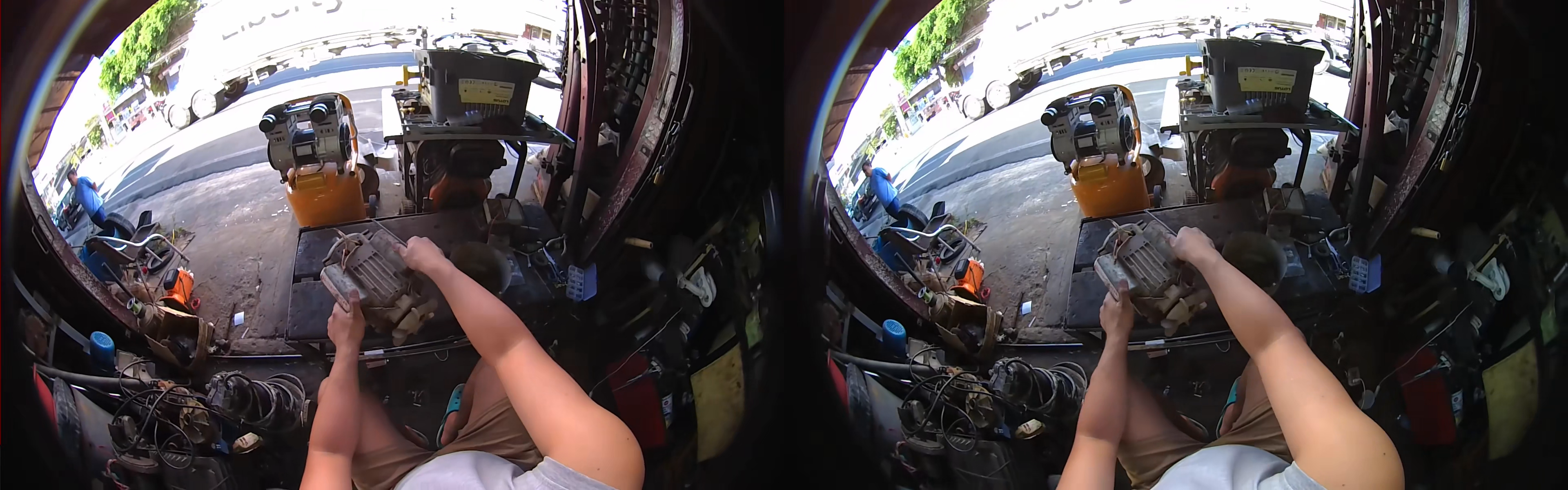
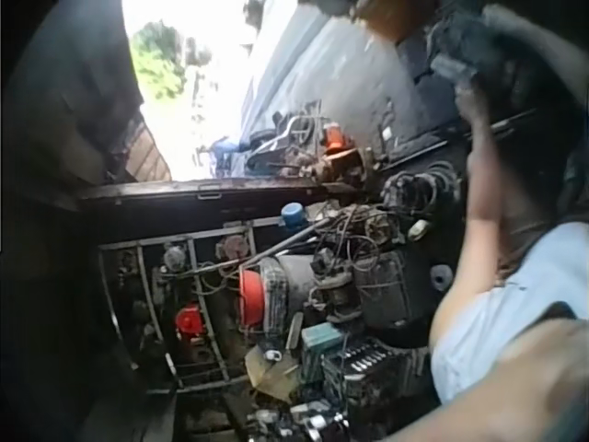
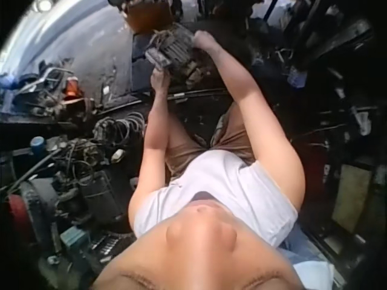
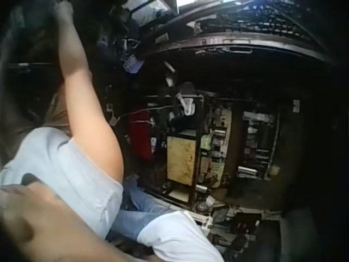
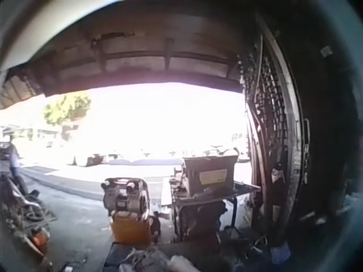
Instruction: The person removes the cover from an electric motor using a screwdriver, probes the motor with a multimeter, and connects wire clips to the motor wires.
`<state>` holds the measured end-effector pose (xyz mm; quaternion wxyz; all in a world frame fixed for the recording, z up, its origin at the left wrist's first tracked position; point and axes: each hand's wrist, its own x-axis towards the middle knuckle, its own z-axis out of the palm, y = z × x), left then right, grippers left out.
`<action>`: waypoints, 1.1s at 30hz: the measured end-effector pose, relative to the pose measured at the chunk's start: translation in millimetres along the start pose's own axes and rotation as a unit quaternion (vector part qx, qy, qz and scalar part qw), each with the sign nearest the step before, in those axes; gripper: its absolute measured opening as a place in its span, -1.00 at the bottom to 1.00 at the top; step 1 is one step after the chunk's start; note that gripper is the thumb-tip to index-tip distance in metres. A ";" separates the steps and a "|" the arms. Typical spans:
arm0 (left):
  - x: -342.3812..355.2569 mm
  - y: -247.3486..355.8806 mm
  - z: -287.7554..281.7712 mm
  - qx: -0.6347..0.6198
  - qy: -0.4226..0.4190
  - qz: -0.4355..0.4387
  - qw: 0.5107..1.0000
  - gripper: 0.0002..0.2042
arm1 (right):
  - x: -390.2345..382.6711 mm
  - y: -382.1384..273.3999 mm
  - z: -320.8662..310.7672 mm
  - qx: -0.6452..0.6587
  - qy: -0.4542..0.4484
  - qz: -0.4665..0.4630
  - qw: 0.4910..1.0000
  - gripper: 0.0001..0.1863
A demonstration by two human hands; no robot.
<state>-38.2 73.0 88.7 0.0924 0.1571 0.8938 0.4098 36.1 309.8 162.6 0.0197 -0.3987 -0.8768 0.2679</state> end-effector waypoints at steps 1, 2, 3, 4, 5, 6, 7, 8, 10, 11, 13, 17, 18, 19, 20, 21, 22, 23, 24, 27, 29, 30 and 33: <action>3.5 -5.4 -5.2 -0.007 0.006 0.007 1.000 -0.21 | -16.3 -7.5 -1.2 0.004 0.006 0.005 1.000 -0.38; 8.0 -6.0 -5.0 -0.006 0.005 0.005 1.000 -0.21 | -23.8 -6.4 0.1 0.003 0.004 0.007 1.000 -0.38; 12.5 -8.1 -4.5 -0.004 0.006 0.019 1.000 -0.20 | -29.9 -4.2 4.5 0.002 0.032 0.025 0.999 -0.39; 12.3 -10.3 -7.3 0.002 0.009 0.029 1.000 -0.20 | -34.9 -1.8 13.4 0.002 0.055 0.042 0.998 -0.40; 18.4 -7.3 -7.5 0.008 -0.002 0.029 1.000 -0.18 | -32.9 -0.2 14.9 0.021 0.071 0.046 0.996 -0.41; 24.5 -3.6 -4.6 0.013 -0.008 0.034 0.999 -0.17 | -30.4 4.8 12.9 0.040 0.086 0.052 0.994 -0.42; 31.0 -3.3 -6.2 0.020 -0.011 0.038 0.999 -0.15 | -29.6 3.7 11.0 0.037 0.093 0.041 0.994 -0.43; 33.9 -0.2 -8.3 0.026 -0.011 0.030 0.999 -0.15 | -27.0 6.0 11.2 0.042 0.095 0.042 0.994 -0.42; 38.4 4.4 -18.2 0.046 -0.019 0.029 0.998 -0.09 | -27.3 -1.1 13.2 0.048 0.097 0.043 0.993 -0.40; 40.4 0.7 -26.0 0.047 -0.011 0.025 0.999 -0.09 | -24.3 -2.7 21.0 0.048 0.094 0.035 0.994 -0.40; 45.1 7.6 -21.9 0.067 -0.057 0.022 0.996 -0.09 | -10.4 22.0 25.1 0.082 0.132 0.024 0.988 -0.45; 16.5 -29.0 -26.5 -0.078 0.010 0.082 0.994 -0.47 | -55.7 62.1 51.9 0.111 0.272 -0.075 0.953 -0.43; 20.5 -79.6 -29.0 -0.140 0.077 0.128 0.979 -0.65 | -72.5 53.3 62.7 0.201 0.256 -0.122 0.938 -0.40; -9.0 -76.9 -34.9 -0.357 -0.114 -0.052 0.926 -0.79 | -132.7 43.1 22.8 0.443 0.032 -0.018 0.896 -0.40; -37.3 -72.2 -42.4 -0.495 -0.223 -0.159 0.824 -0.92 | -141.0 64.2 39.2 0.552 0.017 0.018 0.834 -0.40; -64.5 -69.2 -49.1 -0.620 -0.290 -0.224 0.694 -0.91 | -156.5 77.0 49.5 0.654 -0.007 0.049 0.755 -0.41; -86.0 -72.8 -44.2 -0.716 -0.346 -0.288 0.533 -0.89 | -164.8 81.0 49.0 0.654 -0.007 0.054 0.754 -0.41; -99.1 -79.9 -33.3 -0.699 -0.348 -0.300 0.548 -0.86 | -173.4 81.5 49.1 0.720 -0.054 0.071 0.689 -0.42; -108.9 -83.3 -18.6 -0.680 -0.354 -0.313 0.561 -0.81 | -178.8 84.3 47.1 0.777 -0.096 0.089 0.616 -0.42; -125.9 -64.2 -5.0 -0.645 -0.373 -0.298 0.597 -0.79 | -192.6 55.5 -1.1 0.832 -0.048 0.049 0.550 -0.42; -127.1 -54.1 0.8 -0.622 -0.369 -0.279 0.632 -0.80 | -227.0 9.4 -50.9 0.800 -0.013 -0.007 0.599 -0.43; -123.3 -50.3 2.8 -0.604 -0.375 -0.257 0.654 -0.80 | -224.1 12.0 -45.7 0.798 -0.015 -0.001 0.603 -0.43; -125.1 -55.4 13.5 -0.545 -0.356 -0.232 0.723 -0.80 | -221.2 17.1 -15.5 0.639 -0.083 -0.053 0.763 -0.49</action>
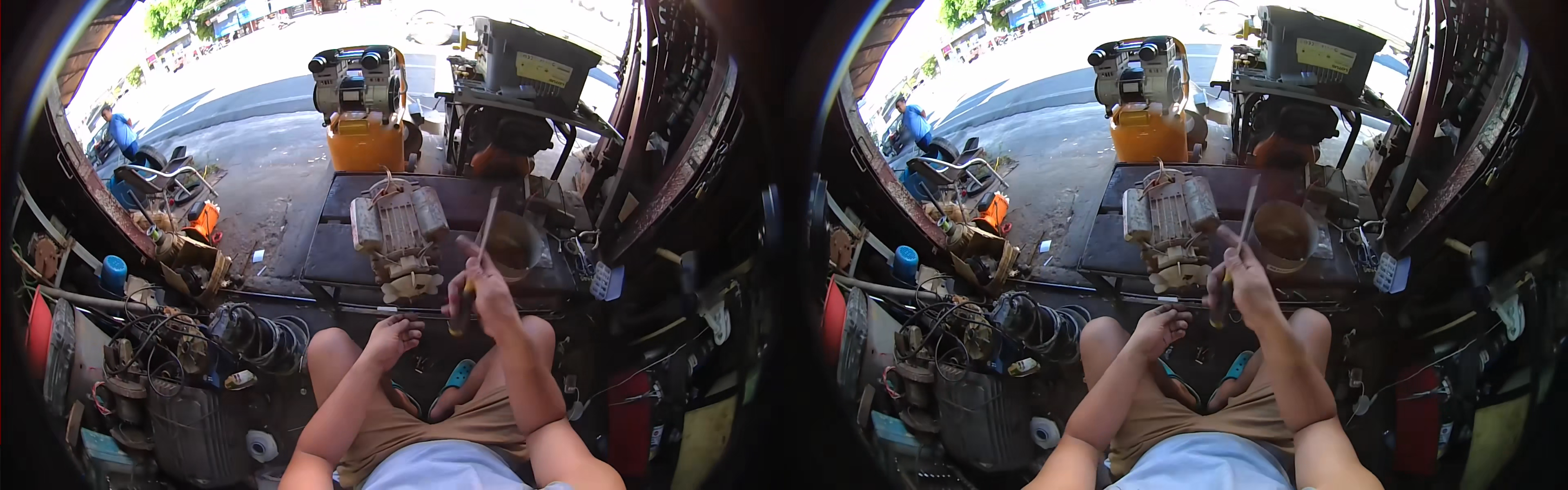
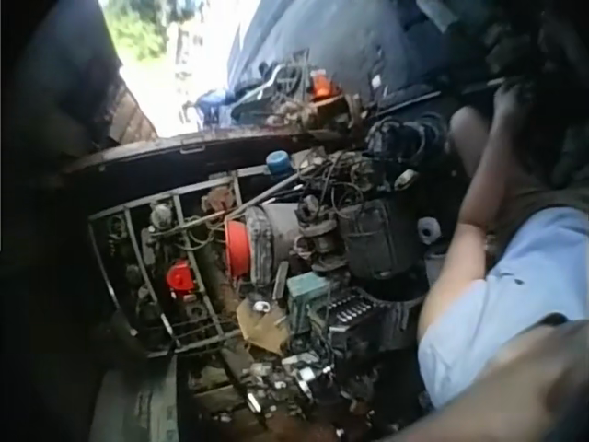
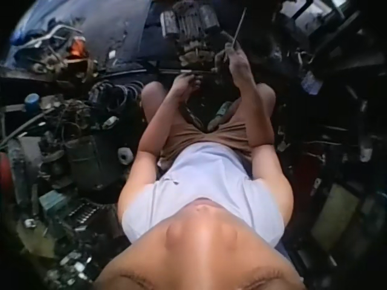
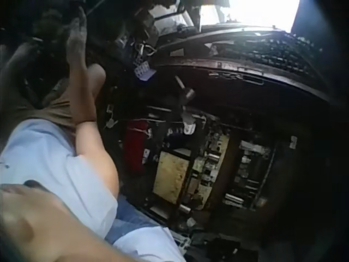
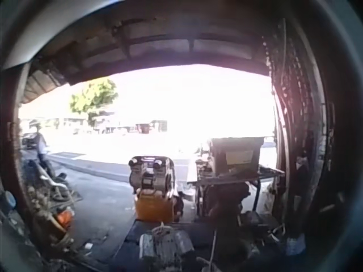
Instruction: The person removes the cover from an electric motor using a screwdriver, probes the motor with a multimeter, and connects wire clips to the motor wires.
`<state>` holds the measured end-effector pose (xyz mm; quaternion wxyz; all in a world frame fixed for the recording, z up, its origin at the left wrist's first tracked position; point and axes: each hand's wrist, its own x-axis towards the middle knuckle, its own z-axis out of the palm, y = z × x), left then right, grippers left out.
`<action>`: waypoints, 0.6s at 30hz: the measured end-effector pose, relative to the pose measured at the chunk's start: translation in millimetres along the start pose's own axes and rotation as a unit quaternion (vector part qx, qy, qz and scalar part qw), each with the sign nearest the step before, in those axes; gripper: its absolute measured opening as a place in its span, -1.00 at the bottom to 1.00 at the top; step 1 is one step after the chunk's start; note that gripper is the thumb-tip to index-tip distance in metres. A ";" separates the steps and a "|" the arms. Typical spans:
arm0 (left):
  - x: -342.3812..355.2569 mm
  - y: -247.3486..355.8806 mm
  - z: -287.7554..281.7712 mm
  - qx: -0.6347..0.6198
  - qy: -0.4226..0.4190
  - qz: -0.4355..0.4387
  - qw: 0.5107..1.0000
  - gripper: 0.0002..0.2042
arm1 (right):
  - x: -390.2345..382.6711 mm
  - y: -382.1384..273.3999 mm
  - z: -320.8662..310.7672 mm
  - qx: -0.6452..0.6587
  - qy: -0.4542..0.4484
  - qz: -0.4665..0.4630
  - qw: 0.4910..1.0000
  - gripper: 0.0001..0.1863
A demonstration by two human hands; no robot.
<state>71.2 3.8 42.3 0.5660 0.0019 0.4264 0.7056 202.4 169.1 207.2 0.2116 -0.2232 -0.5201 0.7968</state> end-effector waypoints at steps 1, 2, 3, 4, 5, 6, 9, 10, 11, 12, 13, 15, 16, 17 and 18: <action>3.3 -2.7 -1.9 0.056 0.045 0.016 0.997 -0.80 | -1.8 18.3 -4.2 -0.055 -0.050 0.031 0.997 -0.47; 7.3 -6.5 -2.6 0.048 0.045 0.021 0.998 -0.80 | -10.4 30.8 -1.1 -0.087 -0.063 0.058 0.993 -0.51; 10.9 -12.2 -2.4 0.098 0.069 0.038 0.992 -0.80 | -18.7 50.1 -6.4 -0.065 -0.072 0.086 0.992 -0.54; 14.2 -17.5 0.5 0.147 0.093 0.051 0.983 -0.79 | -25.7 66.1 -16.8 -0.067 -0.071 0.111 0.989 -0.55; 12.3 -19.2 2.1 0.136 0.102 0.056 0.984 -0.79 | -29.6 81.5 -24.5 -0.073 -0.082 0.118 0.987 -0.55; 9.0 -18.8 7.1 0.140 0.091 0.039 0.985 -0.78 | -33.9 93.5 -32.4 -0.020 -0.058 0.134 0.989 -0.55; 5.2 -19.6 4.7 0.122 0.083 0.014 0.989 -0.73 | -50.0 82.3 -21.7 0.106 -0.025 0.162 0.981 -0.53; 3.8 -18.4 1.3 0.109 0.077 0.014 0.991 -0.70 | -64.1 54.4 2.8 0.123 -0.027 0.162 0.979 -0.51; 3.5 -16.7 1.3 0.098 0.065 0.013 0.993 -0.67 | -72.4 39.6 15.2 0.141 -0.024 0.158 0.977 -0.49; 0.8 -12.6 4.8 0.083 0.064 0.005 0.994 -0.60 | -73.0 49.8 5.7 0.120 -0.082 0.180 0.973 -0.49; 0.3 -10.2 7.5 0.083 0.061 0.002 0.995 -0.60 | -72.3 58.9 0.6 0.119 -0.078 0.179 0.973 -0.49; -0.5 -5.3 6.8 0.058 0.079 -0.009 0.995 -0.58 | -73.1 74.3 -7.5 -0.063 -0.124 0.212 0.967 -0.48; 0.3 -4.4 6.1 0.040 0.074 -0.012 0.996 -0.58 | -77.7 81.4 -6.2 -0.063 -0.108 0.197 0.972 -0.56; 1.8 -3.6 6.0 0.036 0.074 -0.011 0.997 -0.58 | -79.7 90.7 -12.9 -0.066 -0.109 0.198 0.972 -0.56; -0.6 -1.7 6.2 0.025 0.065 -0.009 0.998 -0.59 | -81.0 98.2 -13.3 -0.050 -0.098 0.190 0.976 -0.62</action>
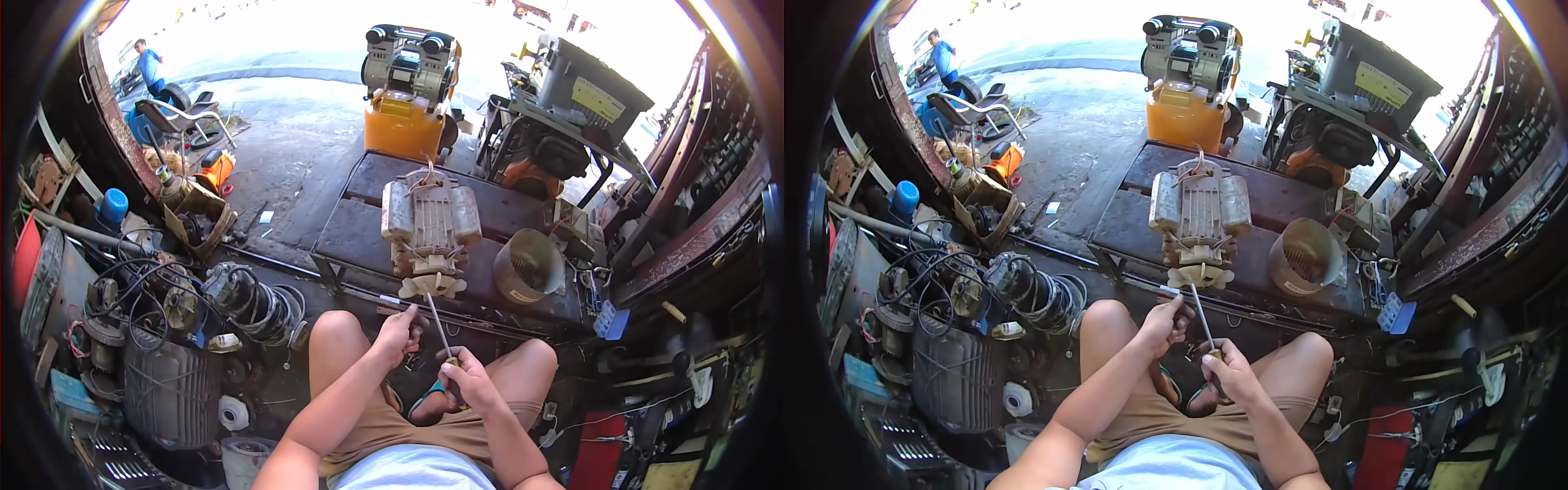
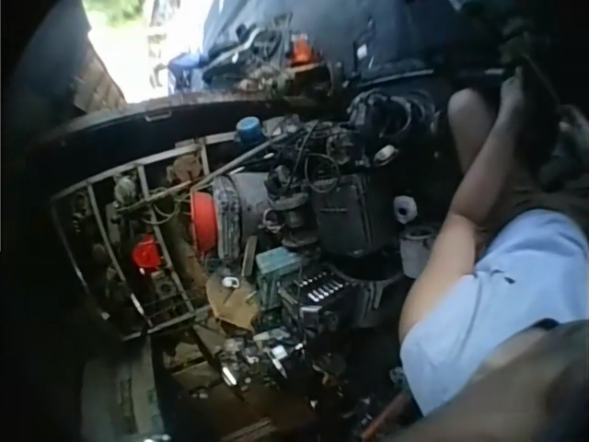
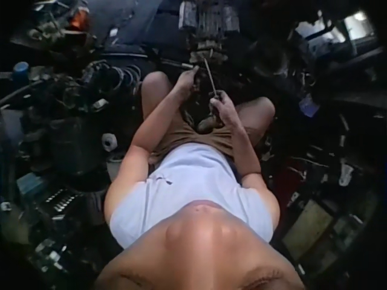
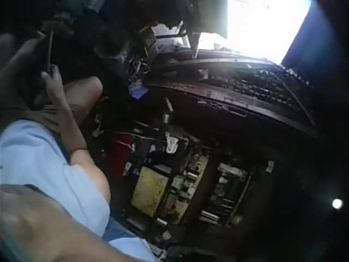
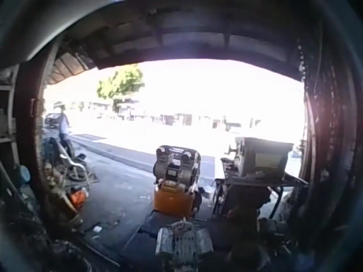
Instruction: The person removes the cover from an electric motor using a screwdriver, probes the motor with a multimeter, and connects wire clips to the motor wires.
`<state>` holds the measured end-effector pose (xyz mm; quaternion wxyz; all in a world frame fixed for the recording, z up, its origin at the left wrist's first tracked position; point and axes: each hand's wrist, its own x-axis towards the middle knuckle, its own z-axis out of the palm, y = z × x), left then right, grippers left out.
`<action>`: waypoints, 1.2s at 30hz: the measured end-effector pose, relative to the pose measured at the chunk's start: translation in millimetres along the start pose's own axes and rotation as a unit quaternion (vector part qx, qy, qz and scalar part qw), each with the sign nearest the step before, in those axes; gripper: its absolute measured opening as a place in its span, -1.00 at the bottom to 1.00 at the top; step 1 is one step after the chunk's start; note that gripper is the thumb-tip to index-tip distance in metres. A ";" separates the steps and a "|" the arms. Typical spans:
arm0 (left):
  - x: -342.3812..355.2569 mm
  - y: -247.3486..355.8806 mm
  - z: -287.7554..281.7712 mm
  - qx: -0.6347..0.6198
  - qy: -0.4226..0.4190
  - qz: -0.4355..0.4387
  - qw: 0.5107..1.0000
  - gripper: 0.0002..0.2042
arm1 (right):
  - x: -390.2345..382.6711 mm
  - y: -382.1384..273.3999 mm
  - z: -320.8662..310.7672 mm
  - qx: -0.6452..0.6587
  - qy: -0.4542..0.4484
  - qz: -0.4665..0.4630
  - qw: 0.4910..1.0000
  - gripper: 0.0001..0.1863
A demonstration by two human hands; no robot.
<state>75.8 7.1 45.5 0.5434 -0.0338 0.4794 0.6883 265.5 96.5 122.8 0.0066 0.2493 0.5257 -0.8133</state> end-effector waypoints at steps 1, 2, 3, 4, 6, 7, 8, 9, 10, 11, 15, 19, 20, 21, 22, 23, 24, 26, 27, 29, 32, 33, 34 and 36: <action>-2.0 1.7 0.4 -0.011 -0.009 0.001 1.000 -0.60 | 1.1 4.7 -1.1 0.018 0.009 -0.010 1.000 -0.69; -5.0 2.4 1.7 -0.039 -0.014 0.006 0.999 -0.67 | -4.0 5.5 -6.0 0.033 0.013 0.001 0.999 -0.76; -6.2 3.6 0.4 -0.040 -0.013 0.004 0.999 -0.67 | -5.6 5.8 -5.4 0.033 0.013 0.003 0.999 -0.76; -7.2 4.1 -1.4 -0.057 -0.015 0.016 0.998 -0.72 | -7.0 6.8 -5.2 0.028 0.014 0.002 0.999 -0.76; -8.4 5.8 -4.7 -0.073 -0.017 0.026 0.997 -0.76 | -8.5 10.0 -4.4 0.024 0.017 0.001 1.000 -0.76; -9.0 7.2 -6.9 -0.089 -0.017 0.029 0.995 -0.78 | -8.7 12.1 -4.0 0.013 0.020 0.004 1.000 -0.77; -9.5 8.3 -8.2 -0.105 -0.016 0.032 0.994 -0.79 | -8.9 14.3 -3.9 0.002 0.023 0.007 1.000 -0.78; -10.0 9.2 -8.3 -0.105 -0.016 0.032 0.994 -0.79 | -8.9 16.5 -4.8 0.001 0.023 0.008 1.000 -0.78; -10.8 10.3 -8.2 -0.108 -0.012 0.034 0.993 -0.80 | -8.9 19.0 -5.6 -0.005 0.026 0.009 1.000 -0.78; -11.4 11.1 -8.1 -0.111 -0.007 0.037 0.993 -0.80 | -9.0 20.2 -5.9 -0.012 0.028 0.010 1.000 -0.78; -12.8 12.4 -9.4 -0.109 -0.014 0.056 0.992 -0.79 | -12.2 17.6 -4.0 -0.042 0.036 0.015 0.998 -0.78; -9.4 10.6 -17.8 -0.126 -0.018 0.067 0.990 -0.80 | -12.4 17.1 -4.2 -0.076 0.029 0.005 0.997 -0.76; -8.0 9.7 -20.5 -0.129 -0.022 0.070 0.989 -0.80 | -12.2 16.4 -3.9 -0.090 0.022 0.003 0.996 -0.75; -7.5 9.7 -21.6 -0.130 -0.023 0.070 0.989 -0.80 | -12.3 15.6 -3.4 -0.091 0.022 0.003 0.996 -0.75; -7.0 9.6 -22.5 -0.138 -0.032 0.072 0.987 -0.81 | -12.4 14.8 -2.7 -0.093 0.022 0.004 0.995 -0.75; -6.4 9.3 -23.2 -0.147 -0.042 0.073 0.986 -0.82 | -12.3 14.2 -2.3 -0.095 0.023 0.005 0.995 -0.74; -7.1 9.9 -22.7 -0.148 -0.042 0.073 0.985 -0.82 | -12.2 14.6 -2.6 -0.096 0.023 0.005 0.995 -0.74; -8.2 11.5 -21.6 -0.147 -0.045 0.080 0.985 -0.83 | -11.9 15.9 -3.5 -0.098 0.025 0.000 0.995 -0.74; -9.5 13.4 -20.9 -0.148 -0.045 0.080 0.985 -0.83 | -12.1 15.4 -3.5 -0.098 0.025 0.001 0.995 -0.74; -11.5 17.1 -20.4 -0.162 -0.053 0.081 0.982 -0.85 | -12.7 13.6 -3.5 -0.122 0.030 0.005 0.992 -0.64; -9.2 17.2 -25.9 -0.192 -0.050 0.087 0.976 -0.87 | -10.2 19.3 -15.0 -0.231 0.019 -0.097 0.968 -0.50; -9.3 18.3 -27.4 -0.193 -0.049 0.088 0.976 -0.87 | -9.7 18.1 -17.8 -0.266 0.017 -0.132 0.955 -0.45; -9.3 19.6 -28.7 -0.198 -0.055 0.089 0.975 -0.85 | -9.6 15.3 -20.9 -0.339 0.027 -0.196 0.920 -0.37; -9.4 22.6 -30.7 -0.203 -0.061 0.089 0.973 -0.84 | -12.1 7.3 -19.8 -0.409 0.035 -0.259 0.874 -0.28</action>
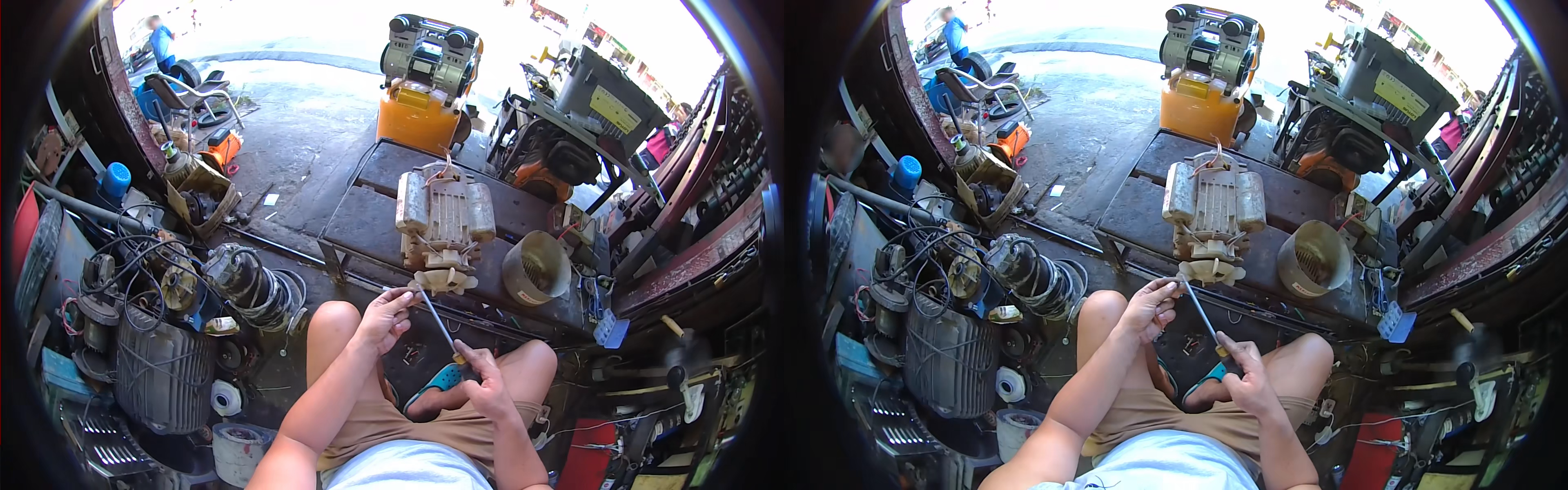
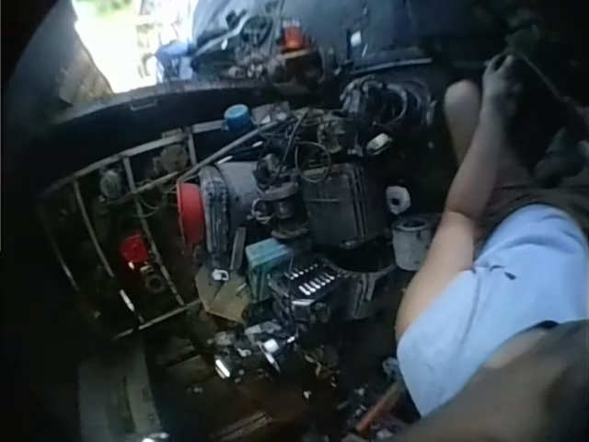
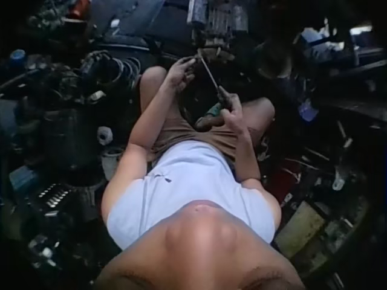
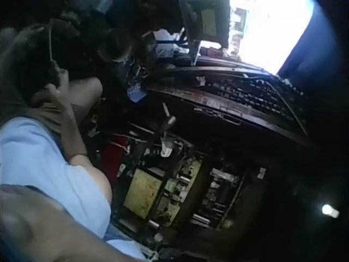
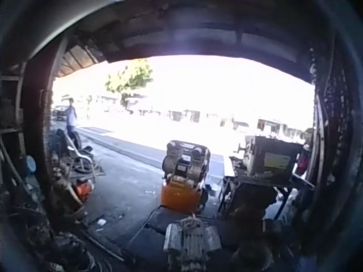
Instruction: The person removes the cover from an electric motor using a screwdriver, probes the motor with a multimeter, and connects wire clips to the motor wires.
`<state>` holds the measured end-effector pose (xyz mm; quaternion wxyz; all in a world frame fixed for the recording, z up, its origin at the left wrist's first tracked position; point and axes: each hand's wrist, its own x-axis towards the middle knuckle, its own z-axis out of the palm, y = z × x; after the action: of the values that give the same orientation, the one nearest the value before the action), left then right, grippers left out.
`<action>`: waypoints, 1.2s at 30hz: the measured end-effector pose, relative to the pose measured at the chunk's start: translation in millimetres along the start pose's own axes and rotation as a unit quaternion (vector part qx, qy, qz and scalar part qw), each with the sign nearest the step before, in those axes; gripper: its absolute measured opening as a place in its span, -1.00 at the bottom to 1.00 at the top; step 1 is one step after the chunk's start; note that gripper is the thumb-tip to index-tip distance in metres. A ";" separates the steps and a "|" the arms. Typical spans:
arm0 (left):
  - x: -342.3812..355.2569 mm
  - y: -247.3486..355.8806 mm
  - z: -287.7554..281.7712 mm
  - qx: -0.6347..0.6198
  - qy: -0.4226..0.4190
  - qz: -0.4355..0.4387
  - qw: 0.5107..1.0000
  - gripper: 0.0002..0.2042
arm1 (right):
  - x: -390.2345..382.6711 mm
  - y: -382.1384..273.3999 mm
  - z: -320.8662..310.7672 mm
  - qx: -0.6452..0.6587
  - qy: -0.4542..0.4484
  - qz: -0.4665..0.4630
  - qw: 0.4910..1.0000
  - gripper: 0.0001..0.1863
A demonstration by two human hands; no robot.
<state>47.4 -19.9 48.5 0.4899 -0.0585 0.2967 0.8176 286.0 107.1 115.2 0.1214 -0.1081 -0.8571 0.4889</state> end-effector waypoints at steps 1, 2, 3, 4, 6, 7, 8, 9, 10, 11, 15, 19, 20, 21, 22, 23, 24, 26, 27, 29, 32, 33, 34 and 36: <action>0.0 1.9 0.3 -0.010 -0.006 -0.003 1.000 -0.84 | -0.5 -9.1 -3.5 0.047 0.024 0.059 0.997 -0.35; 0.1 3.2 -0.3 -0.020 -0.011 -0.006 1.000 -0.84 | -1.3 -16.2 -6.1 0.094 0.049 0.118 0.987 -0.41; 0.1 4.2 0.0 -0.020 -0.013 -0.005 1.000 -0.84 | -2.3 -20.5 -8.7 0.094 0.049 0.117 0.988 -0.41; 0.1 5.2 -0.1 -0.028 -0.011 -0.002 1.000 -0.84 | -3.3 -23.9 -11.0 0.133 0.075 0.143 0.978 -0.46; 0.6 6.7 -1.7 -0.036 -0.009 0.000 0.999 -0.85 | -3.1 -27.5 -19.2 0.124 0.081 0.164 0.975 -0.60; 1.4 7.1 -3.7 -0.036 -0.011 0.001 0.999 -0.85 | -2.6 -28.4 -21.0 0.124 0.081 0.164 0.975 -0.60; 2.2 7.3 -4.9 -0.037 -0.014 0.001 0.999 -0.85 | -2.1 -29.2 -22.4 0.118 0.076 0.160 0.977 -0.59; 2.7 7.0 -6.0 -0.037 -0.014 0.002 0.999 -0.85 | -1.8 -30.1 -22.9 0.113 0.072 0.157 0.979 -0.58; 2.9 7.0 -6.8 -0.033 -0.013 0.002 0.999 -0.85 | -1.1 -31.3 -23.3 0.113 0.071 0.156 0.979 -0.58; 3.0 7.4 -7.5 -0.028 -0.012 0.003 1.000 -0.85 | 0.0 -32.9 -23.8 0.111 0.068 0.156 0.979 -0.58; -0.5 9.4 -1.1 -0.007 0.001 0.015 1.000 -0.86 | 2.9 -44.8 -27.1 0.099 0.066 0.156 0.981 -0.60; -0.8 11.2 0.4 0.030 -0.001 0.041 0.999 -0.85 | 2.0 -39.0 -27.7 0.093 0.090 0.114 0.985 -0.63; -0.8 11.7 0.7 0.044 0.003 0.048 0.998 -0.85 | 1.8 -38.9 -27.9 0.132 0.095 0.135 0.977 -0.63; -0.9 11.5 0.9 0.044 0.002 0.049 0.998 -0.85 | 1.7 -38.9 -28.2 0.171 0.098 0.155 0.968 -0.63; -1.1 11.2 0.8 0.040 0.005 0.048 0.998 -0.85 | 1.8 -39.4 -28.2 0.170 0.098 0.155 0.968 -0.63; -1.1 11.0 0.8 0.037 0.007 0.046 0.998 -0.85 | 1.8 -40.2 -28.0 0.186 0.100 0.162 0.964 -0.62; -1.5 11.0 1.2 0.037 0.007 0.047 0.998 -0.85 | 1.8 -40.7 -27.7 0.202 0.101 0.169 0.959 -0.62; -2.6 11.0 1.9 0.035 0.011 0.044 0.998 -0.85 | 1.3 -40.4 -26.7 0.210 0.102 0.170 0.957 -0.62; -2.4 10.9 0.2 0.035 0.011 0.045 0.998 -0.85 | 0.7 -40.4 -26.3 0.219 0.104 0.171 0.955 -0.62; -1.6 10.6 -4.9 0.029 -0.029 0.052 0.998 -0.84 | -0.5 -38.2 -26.1 0.227 0.105 0.173 0.953 -0.63; -2.9 11.3 -3.5 0.048 -0.020 0.066 0.996 -0.83 | -0.3 -40.8 -26.9 0.246 0.105 0.188 0.945 -0.63; -3.3 11.2 -1.3 0.048 -0.021 0.066 0.996 -0.83 | 0.2 -41.9 -27.5 0.256 0.105 0.201 0.940 -0.63; -4.3 11.0 1.6 0.079 -0.009 0.083 0.993 -0.82 | 0.4 -41.8 -27.6 0.255 0.105 0.200 0.940 -0.63; -5.2 11.0 3.8 0.109 0.002 0.102 0.989 -0.81 | 0.5 -40.6 -27.5 0.335 0.108 0.221 0.910 -0.63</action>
<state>41.6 -25.6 58.3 0.4070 0.0243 0.3899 0.8257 291.4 109.3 163.8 0.1316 -0.2999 -0.5790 0.7467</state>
